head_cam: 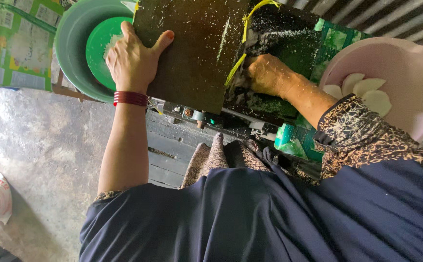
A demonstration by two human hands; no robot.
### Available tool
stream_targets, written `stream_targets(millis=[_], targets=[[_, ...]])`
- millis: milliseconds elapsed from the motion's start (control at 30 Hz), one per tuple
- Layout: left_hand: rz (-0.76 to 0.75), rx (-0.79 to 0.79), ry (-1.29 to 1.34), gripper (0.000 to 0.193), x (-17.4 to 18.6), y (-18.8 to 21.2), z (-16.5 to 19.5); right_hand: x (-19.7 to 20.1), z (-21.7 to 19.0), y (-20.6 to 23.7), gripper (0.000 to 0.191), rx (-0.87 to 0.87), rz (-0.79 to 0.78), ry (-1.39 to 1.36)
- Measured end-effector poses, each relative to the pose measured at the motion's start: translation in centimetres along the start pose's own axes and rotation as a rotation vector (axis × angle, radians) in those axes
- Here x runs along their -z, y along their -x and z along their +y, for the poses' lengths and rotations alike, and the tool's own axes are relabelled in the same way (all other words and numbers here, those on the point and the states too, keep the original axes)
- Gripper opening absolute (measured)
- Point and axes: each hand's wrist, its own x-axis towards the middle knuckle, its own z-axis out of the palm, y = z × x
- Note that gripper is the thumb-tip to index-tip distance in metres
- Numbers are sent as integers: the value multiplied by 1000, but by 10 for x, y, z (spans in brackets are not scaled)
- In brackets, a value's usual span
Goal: The person steadies a manual grater board with one hand and rubs halved coconut flesh against the grating blade with the other, letting grated coconut fall into a green basin below. They periodically retrieve new coconut halves from a pink bowl and place finished shells into it.
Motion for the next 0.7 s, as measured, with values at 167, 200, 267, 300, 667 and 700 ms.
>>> stream_targets(millis=[167,200,267,300,667,700], targets=[[-4,1,-3,91,0,0,0,1,-17,0,8,-53,-28,24],[-6,5,-1,91,-1,0,0,2,-20,0,8,-35,-18,17],[-9,12,4,91,-2,1,-1,2,-24,0,10,2,3,3],[8,-3,7,91,-3,1,-1,3,-26,0,11,-1,-12,-17],[-65,6,-140,93,-4,1,-13,-13,-39,-16,13,-135,-55,-118],[-38,-31,-139,91,-4,1,-16,-13,-32,-9,12,-109,120,-208]])
